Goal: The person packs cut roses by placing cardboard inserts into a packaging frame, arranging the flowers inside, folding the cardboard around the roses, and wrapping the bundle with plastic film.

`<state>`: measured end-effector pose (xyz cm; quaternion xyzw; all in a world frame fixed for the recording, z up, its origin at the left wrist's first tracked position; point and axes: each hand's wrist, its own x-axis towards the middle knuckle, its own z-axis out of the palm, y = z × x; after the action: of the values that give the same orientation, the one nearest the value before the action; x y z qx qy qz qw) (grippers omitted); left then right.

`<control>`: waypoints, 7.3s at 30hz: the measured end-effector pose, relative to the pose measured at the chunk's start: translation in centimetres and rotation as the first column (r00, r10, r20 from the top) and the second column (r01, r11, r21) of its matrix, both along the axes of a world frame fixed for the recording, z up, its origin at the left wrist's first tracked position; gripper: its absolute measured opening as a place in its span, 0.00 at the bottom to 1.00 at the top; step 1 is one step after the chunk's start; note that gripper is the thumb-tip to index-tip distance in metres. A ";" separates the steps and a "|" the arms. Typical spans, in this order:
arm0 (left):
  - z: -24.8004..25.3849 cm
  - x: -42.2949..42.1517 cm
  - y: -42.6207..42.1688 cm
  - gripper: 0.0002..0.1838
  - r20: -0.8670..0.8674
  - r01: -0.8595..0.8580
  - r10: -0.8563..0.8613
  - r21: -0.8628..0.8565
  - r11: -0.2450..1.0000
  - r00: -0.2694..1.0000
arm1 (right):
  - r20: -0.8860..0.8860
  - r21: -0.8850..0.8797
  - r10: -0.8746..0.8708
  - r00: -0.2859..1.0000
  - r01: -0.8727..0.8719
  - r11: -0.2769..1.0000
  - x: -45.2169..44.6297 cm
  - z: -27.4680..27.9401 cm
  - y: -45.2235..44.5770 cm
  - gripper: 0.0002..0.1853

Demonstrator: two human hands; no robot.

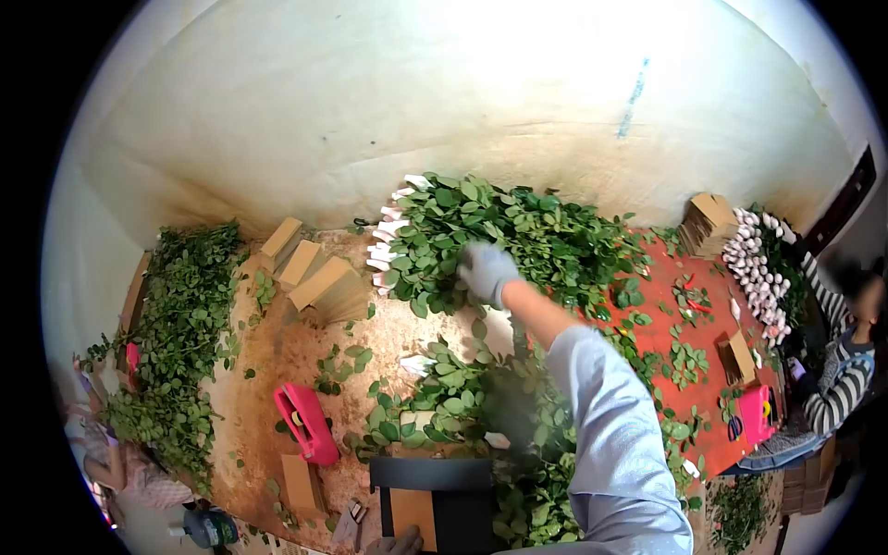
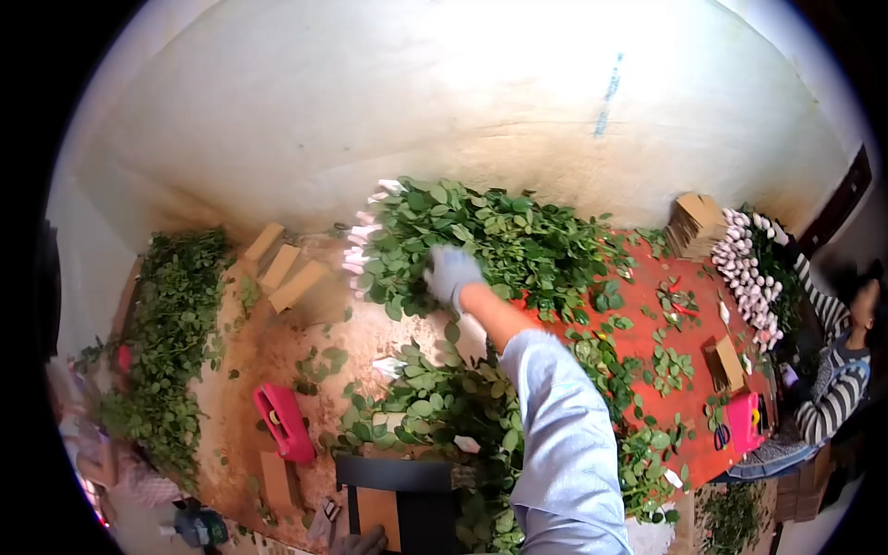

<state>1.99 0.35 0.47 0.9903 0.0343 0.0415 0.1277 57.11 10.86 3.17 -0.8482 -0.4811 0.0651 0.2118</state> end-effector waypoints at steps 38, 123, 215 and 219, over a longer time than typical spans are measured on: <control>-0.8 3.2 2.9 0.17 -0.069 0.035 -0.037 -0.033 0.999 0.997 | 0.216 -0.343 0.349 0.912 -0.264 0.902 -17.9 1.7 -11.3 0.29; -2.5 -4.1 -2.9 0.10 -0.050 -0.181 0.182 0.023 0.983 0.982 | 0.070 -0.344 0.495 0.866 -0.445 0.827 -41.0 0.1 -20.0 0.14; -39.9 -22.1 -25.2 0.23 -0.589 -0.641 0.321 -0.763 0.083 0.742 | -0.136 -0.848 0.432 0.892 -0.330 0.415 -45.4 0.6 -18.9 0.19; -40.7 -21.5 -25.9 0.25 -0.541 -0.627 0.410 -0.772 0.104 0.734 | -0.098 -0.752 0.627 0.773 -0.470 0.462 -43.9 0.9 -20.9 0.31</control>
<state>-19.47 -25.50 -40.23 0.6489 0.4094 -0.0385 0.6401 13.18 -10.04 4.05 -0.6576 -0.6764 0.2372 -0.2319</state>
